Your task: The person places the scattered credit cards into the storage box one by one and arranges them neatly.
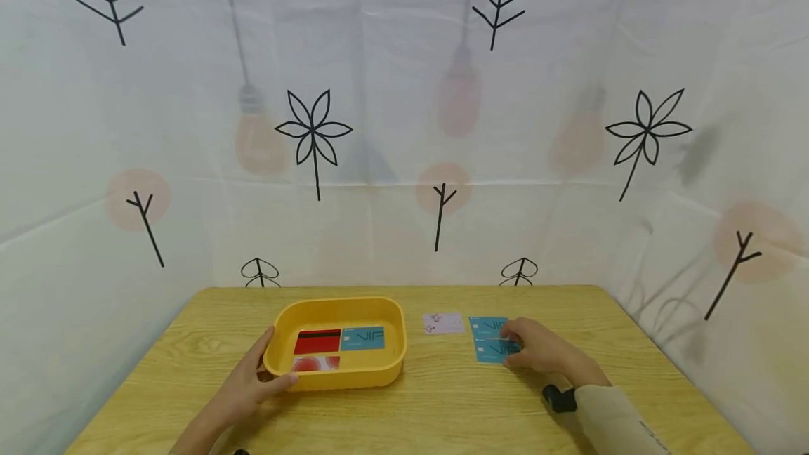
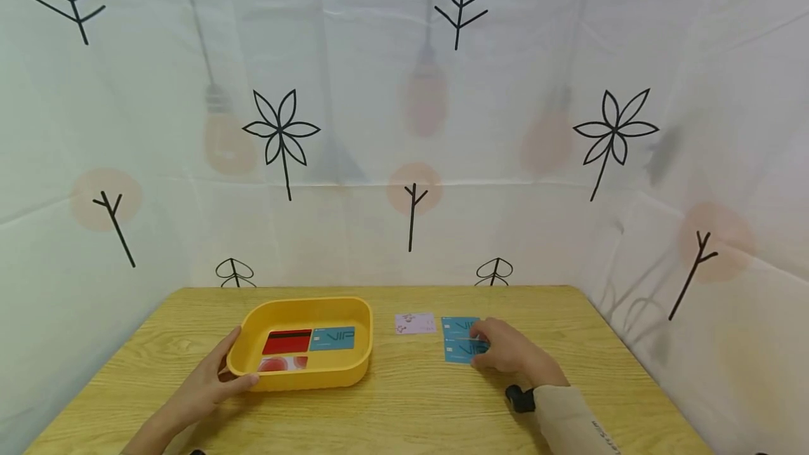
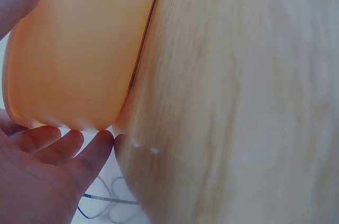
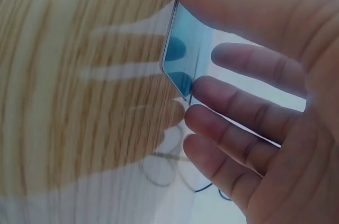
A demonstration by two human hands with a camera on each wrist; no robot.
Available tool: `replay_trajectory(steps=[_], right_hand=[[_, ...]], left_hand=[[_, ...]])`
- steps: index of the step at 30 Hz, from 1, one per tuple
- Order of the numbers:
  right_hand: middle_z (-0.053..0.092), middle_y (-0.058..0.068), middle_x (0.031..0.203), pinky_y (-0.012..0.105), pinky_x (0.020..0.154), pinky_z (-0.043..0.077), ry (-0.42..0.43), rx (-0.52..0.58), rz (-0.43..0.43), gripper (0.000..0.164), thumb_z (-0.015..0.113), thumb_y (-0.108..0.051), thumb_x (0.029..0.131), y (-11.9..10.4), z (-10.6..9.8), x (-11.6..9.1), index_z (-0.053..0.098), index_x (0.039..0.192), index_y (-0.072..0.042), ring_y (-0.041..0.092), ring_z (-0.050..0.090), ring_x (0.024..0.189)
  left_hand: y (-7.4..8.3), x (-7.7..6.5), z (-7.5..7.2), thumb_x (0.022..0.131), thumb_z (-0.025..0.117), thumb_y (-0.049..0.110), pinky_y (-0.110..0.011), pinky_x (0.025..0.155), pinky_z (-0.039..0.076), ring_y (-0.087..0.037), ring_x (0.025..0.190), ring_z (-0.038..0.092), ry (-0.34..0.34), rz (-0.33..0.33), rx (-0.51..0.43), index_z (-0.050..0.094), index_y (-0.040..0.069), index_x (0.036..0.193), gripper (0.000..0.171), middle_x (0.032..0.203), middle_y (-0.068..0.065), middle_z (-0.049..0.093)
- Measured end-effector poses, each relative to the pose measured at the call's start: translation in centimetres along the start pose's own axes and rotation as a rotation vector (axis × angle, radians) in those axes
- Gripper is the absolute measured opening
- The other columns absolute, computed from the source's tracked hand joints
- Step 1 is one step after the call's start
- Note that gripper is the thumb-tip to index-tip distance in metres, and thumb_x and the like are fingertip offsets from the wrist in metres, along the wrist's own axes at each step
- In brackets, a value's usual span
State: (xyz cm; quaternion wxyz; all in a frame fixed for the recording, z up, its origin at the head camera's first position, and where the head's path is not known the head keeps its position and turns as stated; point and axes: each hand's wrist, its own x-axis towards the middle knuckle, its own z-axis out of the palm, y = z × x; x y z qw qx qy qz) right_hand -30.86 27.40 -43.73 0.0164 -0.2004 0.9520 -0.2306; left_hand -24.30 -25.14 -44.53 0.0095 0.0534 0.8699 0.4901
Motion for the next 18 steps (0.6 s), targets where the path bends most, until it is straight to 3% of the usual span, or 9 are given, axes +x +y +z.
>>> replay_trajectory(steps=[10,18], right_hand=[[0.057,0.003,0.095,0.043,0.078,0.045,-0.004,0.025,0.003,0.040,0.082,-0.015,0.074,-0.10,0.18,0.02,0.063,0.108,-0.007,0.020,0.052,0.087],[0.060,0.005,0.098,0.046,0.082,0.047,-0.014,0.044,0.057,0.042,0.083,-0.014,0.073,-0.43,0.23,-0.17,0.062,0.108,-0.004,0.023,0.055,0.092]], left_hand=[[0.09,0.04,-0.09,0.084,0.075,0.032,-0.033,0.094,0.047,-0.033,0.122,0.048,0.000,0.016,-0.004,0.007,0.004,0.153,0.101,0.154,-0.026,0.017],[-0.10,0.20,0.02,0.083,0.075,0.033,-0.035,0.096,0.046,-0.036,0.127,0.044,0.006,0.018,0.010,0.008,0.001,0.153,0.102,0.154,-0.026,0.019]])
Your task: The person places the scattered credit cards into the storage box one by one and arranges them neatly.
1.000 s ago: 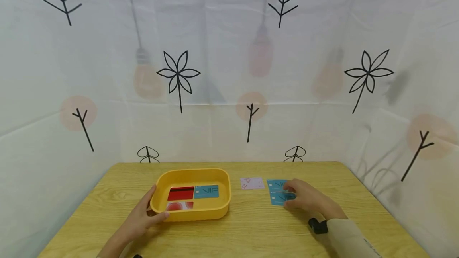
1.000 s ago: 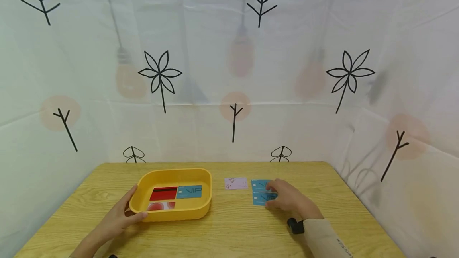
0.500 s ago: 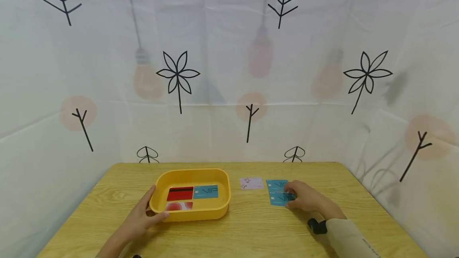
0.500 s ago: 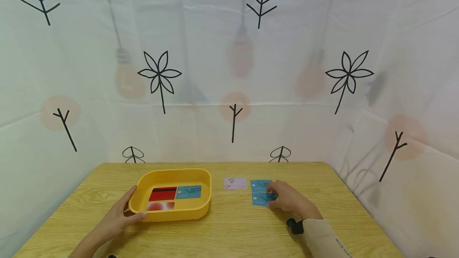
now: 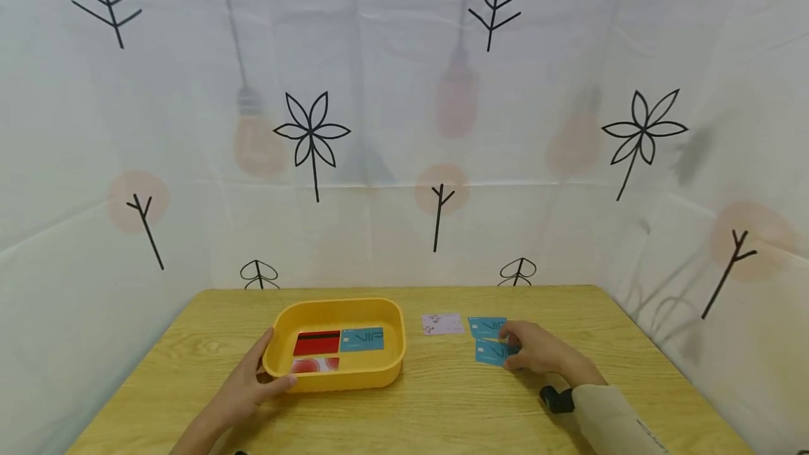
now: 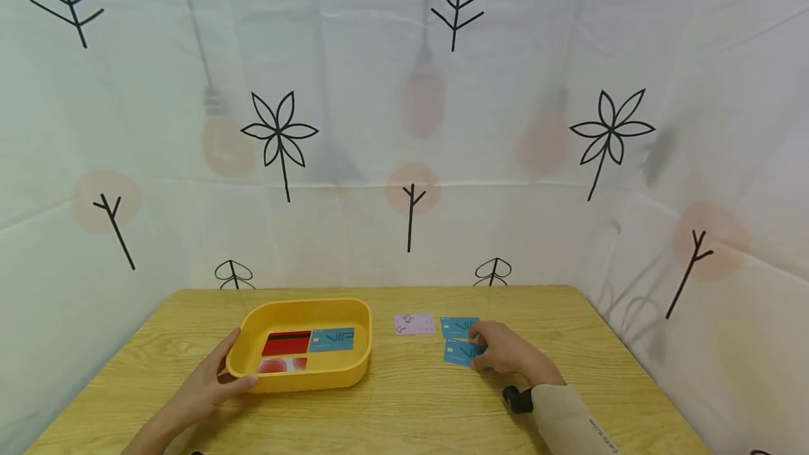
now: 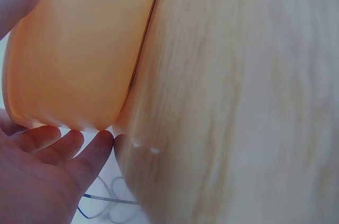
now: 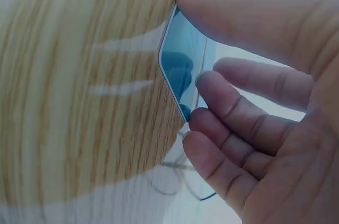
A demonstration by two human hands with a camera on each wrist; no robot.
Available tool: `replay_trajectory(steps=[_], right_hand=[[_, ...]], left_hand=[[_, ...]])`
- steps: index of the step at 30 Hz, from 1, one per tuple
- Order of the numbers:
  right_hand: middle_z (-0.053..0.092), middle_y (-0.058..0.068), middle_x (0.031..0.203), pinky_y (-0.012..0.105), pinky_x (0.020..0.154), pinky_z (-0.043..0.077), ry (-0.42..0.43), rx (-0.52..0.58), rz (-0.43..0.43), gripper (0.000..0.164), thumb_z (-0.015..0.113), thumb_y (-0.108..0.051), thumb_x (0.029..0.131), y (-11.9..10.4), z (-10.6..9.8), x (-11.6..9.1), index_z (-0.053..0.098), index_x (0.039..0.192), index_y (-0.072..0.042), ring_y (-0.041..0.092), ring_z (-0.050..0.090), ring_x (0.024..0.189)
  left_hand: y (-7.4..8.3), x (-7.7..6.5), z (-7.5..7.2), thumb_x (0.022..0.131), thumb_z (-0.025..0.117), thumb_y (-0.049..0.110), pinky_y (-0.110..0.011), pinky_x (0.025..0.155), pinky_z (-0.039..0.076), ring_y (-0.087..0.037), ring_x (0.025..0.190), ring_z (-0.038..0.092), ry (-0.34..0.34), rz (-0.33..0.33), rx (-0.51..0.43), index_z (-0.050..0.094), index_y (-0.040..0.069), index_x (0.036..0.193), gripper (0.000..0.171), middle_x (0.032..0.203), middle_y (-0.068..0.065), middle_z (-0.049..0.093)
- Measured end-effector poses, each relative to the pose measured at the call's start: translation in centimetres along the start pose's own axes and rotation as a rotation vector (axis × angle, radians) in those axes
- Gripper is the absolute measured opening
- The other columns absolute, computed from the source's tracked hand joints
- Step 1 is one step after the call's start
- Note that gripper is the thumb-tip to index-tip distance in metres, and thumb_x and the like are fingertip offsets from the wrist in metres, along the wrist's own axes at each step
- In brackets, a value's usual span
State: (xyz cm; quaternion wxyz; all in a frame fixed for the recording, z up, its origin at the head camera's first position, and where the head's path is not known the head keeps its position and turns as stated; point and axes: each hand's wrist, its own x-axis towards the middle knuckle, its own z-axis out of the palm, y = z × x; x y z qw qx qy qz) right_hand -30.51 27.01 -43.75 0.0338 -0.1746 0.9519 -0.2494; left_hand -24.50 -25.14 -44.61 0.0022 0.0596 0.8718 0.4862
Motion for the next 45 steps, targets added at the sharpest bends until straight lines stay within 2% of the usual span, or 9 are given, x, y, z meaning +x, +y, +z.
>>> replay_trajectory(steps=[5,10,15,24,31,40,45], right_hand=[[0.061,0.006,0.099,0.048,0.084,0.047,0.012,-0.016,0.008,0.041,0.084,-0.019,0.073,-0.07,-0.02,-0.08,0.062,0.104,-0.002,0.024,0.057,0.093],[0.059,0.005,0.095,0.045,0.079,0.047,0.004,-0.020,-0.017,0.045,0.085,-0.029,0.071,0.19,-0.17,-0.11,0.063,0.100,-0.002,0.022,0.055,0.087],[0.060,0.005,0.097,0.046,0.080,0.047,-0.021,-0.005,-0.012,0.044,0.086,-0.021,0.070,0.30,-0.40,-0.21,0.063,0.102,-0.002,0.022,0.055,0.089],[0.059,0.003,0.095,0.046,0.083,0.046,-0.030,0.000,0.068,0.039,0.085,-0.015,0.071,0.08,-0.47,-0.42,0.062,0.100,-0.005,0.021,0.054,0.090],[0.057,0.004,0.093,0.044,0.080,0.046,-0.024,0.018,0.046,0.036,0.084,-0.013,0.071,0.03,-0.56,-0.47,0.061,0.098,-0.003,0.020,0.052,0.087],[0.050,0.005,0.090,0.038,0.074,0.041,-0.023,0.034,-0.001,0.042,0.084,-0.012,0.071,0.42,-0.52,-0.52,0.053,0.097,-0.003,0.021,0.044,0.082],[0.051,0.004,0.091,0.038,0.075,0.041,-0.017,0.047,0.014,0.044,0.085,-0.012,0.069,0.21,-0.50,-0.61,0.051,0.097,-0.007,0.021,0.046,0.083]], left_hand=[[0.02,-0.07,0.00,0.083,0.075,0.033,-0.038,0.098,0.044,-0.036,0.128,0.043,0.003,0.005,0.005,0.008,0.001,0.153,0.102,0.154,-0.026,0.018],[0.15,-0.24,-0.02,0.083,0.075,0.033,-0.041,0.098,0.044,-0.037,0.128,0.043,0.002,0.013,0.014,0.008,0.000,0.152,0.102,0.153,-0.027,0.019],[0.08,-0.15,-0.02,0.083,0.075,0.036,-0.042,0.100,0.042,-0.037,0.129,0.042,0.006,-0.004,0.027,0.008,0.001,0.153,0.103,0.154,-0.026,0.018],[0.02,-0.13,0.07,0.082,0.076,0.037,-0.039,0.099,0.043,-0.035,0.128,0.043,0.004,-0.025,0.010,0.008,0.003,0.153,0.104,0.154,-0.024,0.018],[0.01,-0.16,0.01,0.083,0.076,0.032,-0.039,0.098,0.044,-0.036,0.127,0.044,0.004,0.012,-0.003,0.009,0.000,0.152,0.101,0.153,-0.027,0.019],[0.02,-0.20,0.02,0.083,0.075,0.031,-0.039,0.097,0.045,-0.036,0.126,0.045,0.003,0.014,-0.003,0.009,0.000,0.152,0.101,0.153,-0.027,0.021],[0.06,-0.18,0.04,0.083,0.075,0.033,-0.035,0.097,0.046,-0.036,0.126,0.045,0.006,0.011,-0.002,0.009,0.001,0.153,0.102,0.153,-0.026,0.020]])
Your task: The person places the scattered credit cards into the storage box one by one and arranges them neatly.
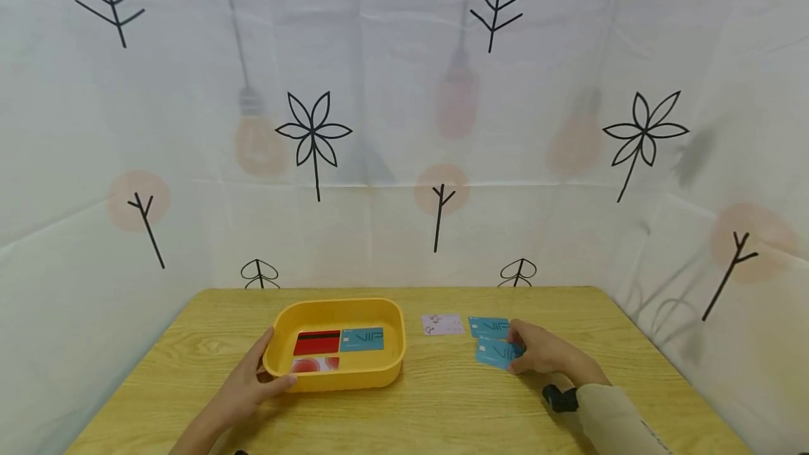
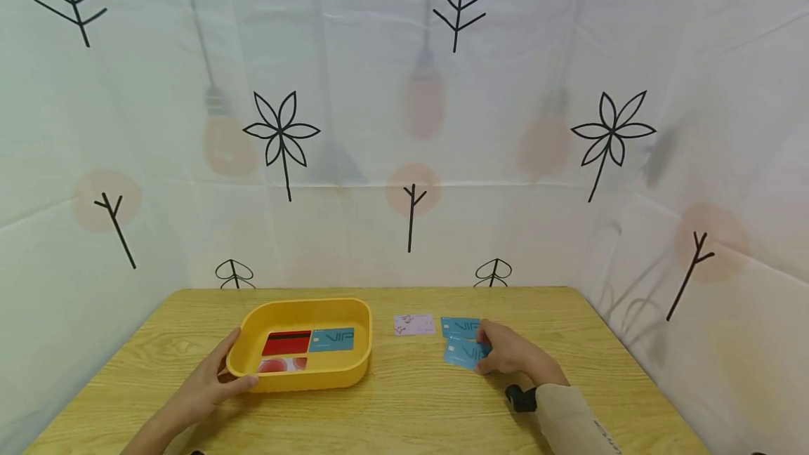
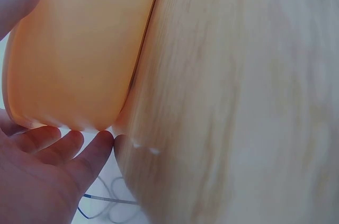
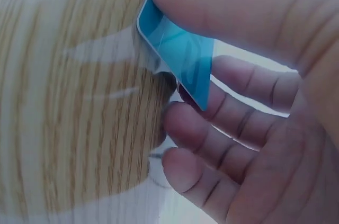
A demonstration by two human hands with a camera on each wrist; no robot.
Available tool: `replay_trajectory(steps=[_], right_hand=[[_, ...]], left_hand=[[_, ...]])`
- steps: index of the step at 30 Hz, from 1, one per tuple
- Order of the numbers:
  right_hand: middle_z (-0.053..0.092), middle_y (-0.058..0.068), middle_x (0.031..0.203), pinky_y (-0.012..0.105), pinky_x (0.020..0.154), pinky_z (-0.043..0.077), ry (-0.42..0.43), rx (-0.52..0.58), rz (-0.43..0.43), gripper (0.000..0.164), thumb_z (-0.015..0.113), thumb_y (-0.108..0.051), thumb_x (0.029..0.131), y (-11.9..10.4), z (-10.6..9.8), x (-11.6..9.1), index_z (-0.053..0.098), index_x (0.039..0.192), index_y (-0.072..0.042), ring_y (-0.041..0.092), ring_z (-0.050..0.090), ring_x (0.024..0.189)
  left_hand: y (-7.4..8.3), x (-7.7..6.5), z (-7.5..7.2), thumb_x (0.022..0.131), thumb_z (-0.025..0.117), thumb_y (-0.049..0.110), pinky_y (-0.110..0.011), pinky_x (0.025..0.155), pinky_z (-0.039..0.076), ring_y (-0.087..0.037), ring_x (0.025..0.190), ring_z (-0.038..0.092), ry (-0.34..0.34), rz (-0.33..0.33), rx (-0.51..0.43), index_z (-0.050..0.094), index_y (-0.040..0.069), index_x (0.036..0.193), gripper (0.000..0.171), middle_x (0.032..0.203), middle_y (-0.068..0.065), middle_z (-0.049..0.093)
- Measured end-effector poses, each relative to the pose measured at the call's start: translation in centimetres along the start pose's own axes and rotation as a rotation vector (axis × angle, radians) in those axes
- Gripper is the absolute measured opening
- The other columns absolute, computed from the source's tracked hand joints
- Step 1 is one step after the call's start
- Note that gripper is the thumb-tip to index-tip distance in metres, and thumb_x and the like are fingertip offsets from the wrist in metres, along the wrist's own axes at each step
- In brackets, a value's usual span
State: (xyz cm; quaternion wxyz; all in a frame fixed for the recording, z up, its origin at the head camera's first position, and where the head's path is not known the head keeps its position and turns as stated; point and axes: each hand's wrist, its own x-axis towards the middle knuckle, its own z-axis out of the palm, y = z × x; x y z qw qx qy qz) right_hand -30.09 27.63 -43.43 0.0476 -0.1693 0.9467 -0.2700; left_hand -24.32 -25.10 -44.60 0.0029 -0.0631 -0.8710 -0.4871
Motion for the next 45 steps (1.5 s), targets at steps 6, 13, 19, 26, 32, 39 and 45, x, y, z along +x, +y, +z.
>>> replay_trajectory(steps=[6,13,19,26,32,39,45], right_hand=[[0.055,0.004,0.092,0.039,0.073,0.043,0.021,0.009,-0.059,0.038,0.083,-0.012,0.072,0.4,0.0,0.1,0.054,0.097,-0.008,0.021,0.049,0.084],[0.055,0.001,0.088,0.032,0.065,0.042,0.018,0.003,-0.124,0.019,0.069,-0.008,0.086,0.3,-0.4,0.3,0.059,0.103,-0.011,0.017,0.049,0.078],[0.054,-0.002,0.085,0.028,0.063,0.042,0.022,0.010,-0.160,0.010,0.063,-0.005,0.090,0.0,-0.2,0.3,0.057,0.098,-0.009,0.015,0.049,0.076],[0.054,-0.002,0.084,0.027,0.061,0.043,0.018,0.035,-0.168,0.009,0.060,-0.006,0.093,0.0,0.0,0.6,0.054,0.098,-0.010,0.012,0.049,0.073],[0.054,-0.002,0.086,0.028,0.060,0.042,0.013,0.050,-0.179,0.011,0.061,-0.007,0.092,-0.2,0.0,0.8,0.054,0.099,-0.011,0.014,0.049,0.075],[0.051,-0.002,0.082,0.028,0.061,0.039,0.038,0.025,-0.167,0.019,0.061,-0.003,0.089,-0.3,0.2,0.8,0.054,0.101,-0.017,0.014,0.047,0.074],[0.051,-0.003,0.085,0.028,0.062,0.039,0.064,0.020,-0.199,0.020,0.060,-0.004,0.090,-0.5,0.1,0.8,0.055,0.104,-0.018,0.013,0.046,0.075]], left_hand=[[-0.1,0.1,0.1,0.083,0.076,0.033,-0.035,0.096,0.046,-0.036,0.126,0.045,-0.002,-0.007,-0.008,0.008,0.002,0.153,0.102,0.154,-0.025,0.020],[0.1,0.1,0.1,0.082,0.075,0.037,-0.036,0.098,0.044,-0.030,0.119,0.049,-0.002,-0.041,0.013,0.009,0.007,0.154,0.103,0.154,-0.023,0.020],[0.1,0.1,0.0,0.082,0.075,0.039,-0.041,0.098,0.044,-0.031,0.121,0.047,0.000,-0.041,0.041,0.008,0.005,0.154,0.104,0.154,-0.024,0.019],[0.2,0.1,-0.1,0.082,0.075,0.039,-0.040,0.100,0.042,-0.029,0.118,0.048,-0.008,-0.043,0.031,0.008,0.006,0.154,0.103,0.154,-0.024,0.019],[0.2,-0.2,-0.2,0.084,0.074,0.036,-0.042,0.099,0.043,-0.031,0.120,0.047,-0.008,-0.023,0.042,0.007,0.005,0.154,0.102,0.154,-0.025,0.017],[0.0,0.0,0.0,0.082,0.075,0.035,-0.038,0.097,0.045,-0.036,0.126,0.044,-0.004,0.000,0.024,0.008,0.002,0.153,0.103,0.153,-0.026,0.019],[-0.1,0.2,0.0,0.083,0.075,0.033,-0.038,0.098,0.044,-0.035,0.126,0.045,-0.005,0.014,0.032,0.008,0.002,0.153,0.102,0.153,-0.027,0.020]])
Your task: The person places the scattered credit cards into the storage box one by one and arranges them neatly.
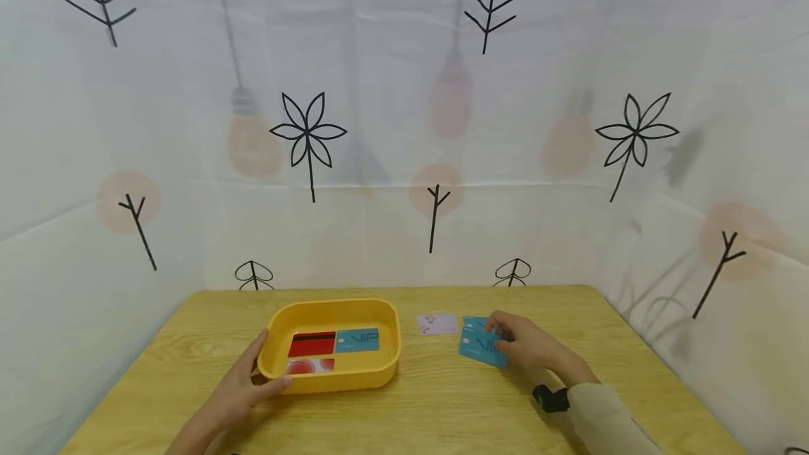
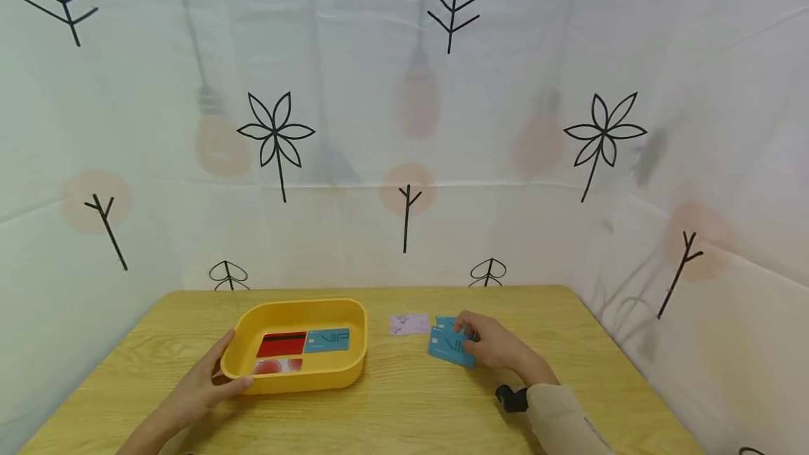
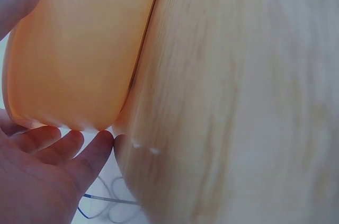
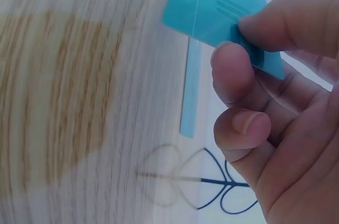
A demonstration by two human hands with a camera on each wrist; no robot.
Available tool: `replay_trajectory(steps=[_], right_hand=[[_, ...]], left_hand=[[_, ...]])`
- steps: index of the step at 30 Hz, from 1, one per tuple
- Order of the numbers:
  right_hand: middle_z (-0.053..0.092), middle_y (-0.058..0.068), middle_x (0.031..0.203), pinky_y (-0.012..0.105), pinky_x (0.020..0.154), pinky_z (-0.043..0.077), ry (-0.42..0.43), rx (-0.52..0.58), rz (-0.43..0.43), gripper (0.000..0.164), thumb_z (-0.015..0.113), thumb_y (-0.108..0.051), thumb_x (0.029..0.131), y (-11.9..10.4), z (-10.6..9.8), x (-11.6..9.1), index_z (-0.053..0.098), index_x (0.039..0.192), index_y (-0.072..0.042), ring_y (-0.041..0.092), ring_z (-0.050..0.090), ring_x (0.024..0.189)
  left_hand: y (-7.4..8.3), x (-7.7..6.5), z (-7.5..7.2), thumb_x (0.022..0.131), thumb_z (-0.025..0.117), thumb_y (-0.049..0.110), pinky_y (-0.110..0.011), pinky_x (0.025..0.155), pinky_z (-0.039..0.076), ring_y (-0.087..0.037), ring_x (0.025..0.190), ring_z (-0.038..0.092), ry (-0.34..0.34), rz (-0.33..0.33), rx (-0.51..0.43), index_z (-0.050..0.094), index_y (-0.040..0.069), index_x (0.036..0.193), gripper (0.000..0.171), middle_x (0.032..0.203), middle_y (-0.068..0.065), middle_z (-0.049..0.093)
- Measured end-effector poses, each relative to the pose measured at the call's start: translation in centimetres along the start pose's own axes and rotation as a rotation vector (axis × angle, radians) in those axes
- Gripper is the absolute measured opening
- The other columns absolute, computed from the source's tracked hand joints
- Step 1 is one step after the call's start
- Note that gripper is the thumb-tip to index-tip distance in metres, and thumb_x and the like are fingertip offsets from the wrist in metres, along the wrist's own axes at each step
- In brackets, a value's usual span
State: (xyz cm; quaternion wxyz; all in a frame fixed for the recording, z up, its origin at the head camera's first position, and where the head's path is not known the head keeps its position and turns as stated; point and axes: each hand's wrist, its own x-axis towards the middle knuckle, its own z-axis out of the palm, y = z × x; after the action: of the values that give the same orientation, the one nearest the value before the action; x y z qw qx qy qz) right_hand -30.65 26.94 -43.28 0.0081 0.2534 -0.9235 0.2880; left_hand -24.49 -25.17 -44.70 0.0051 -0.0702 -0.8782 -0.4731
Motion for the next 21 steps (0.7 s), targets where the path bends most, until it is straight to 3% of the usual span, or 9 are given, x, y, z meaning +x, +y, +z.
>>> replay_trajectory(steps=[6,9,21], right_hand=[[0.049,-0.003,0.083,0.027,0.061,0.038,0.018,-0.005,-0.062,0.022,0.058,-0.001,0.090,-0.1,0.2,0.1,0.054,0.105,-0.017,0.011,0.044,0.072],[0.049,-0.002,0.083,0.028,0.061,0.038,0.017,0.002,-0.088,0.021,0.058,-0.001,0.091,-0.5,0.2,0.2,0.054,0.105,-0.016,0.012,0.044,0.073],[0.050,-0.002,0.084,0.026,0.058,0.039,0.025,0.008,-0.108,0.021,0.058,-0.002,0.091,-1.2,0.5,0.8,0.055,0.107,-0.016,0.010,0.044,0.069]], left_hand=[[-0.2,0.0,0.0,0.083,0.074,0.039,-0.041,0.100,0.043,-0.034,0.125,0.045,-0.001,-0.025,0.006,0.007,0.004,0.154,0.103,0.154,-0.025,0.019],[-0.1,0.0,-0.2,0.083,0.075,0.036,-0.041,0.100,0.042,-0.037,0.128,0.043,0.003,-0.005,0.004,0.007,0.002,0.153,0.103,0.153,-0.027,0.019],[-0.1,-0.1,-0.1,0.083,0.075,0.033,-0.039,0.100,0.041,-0.039,0.130,0.041,-0.001,0.023,0.002,0.007,-0.001,0.152,0.103,0.153,-0.028,0.018]])
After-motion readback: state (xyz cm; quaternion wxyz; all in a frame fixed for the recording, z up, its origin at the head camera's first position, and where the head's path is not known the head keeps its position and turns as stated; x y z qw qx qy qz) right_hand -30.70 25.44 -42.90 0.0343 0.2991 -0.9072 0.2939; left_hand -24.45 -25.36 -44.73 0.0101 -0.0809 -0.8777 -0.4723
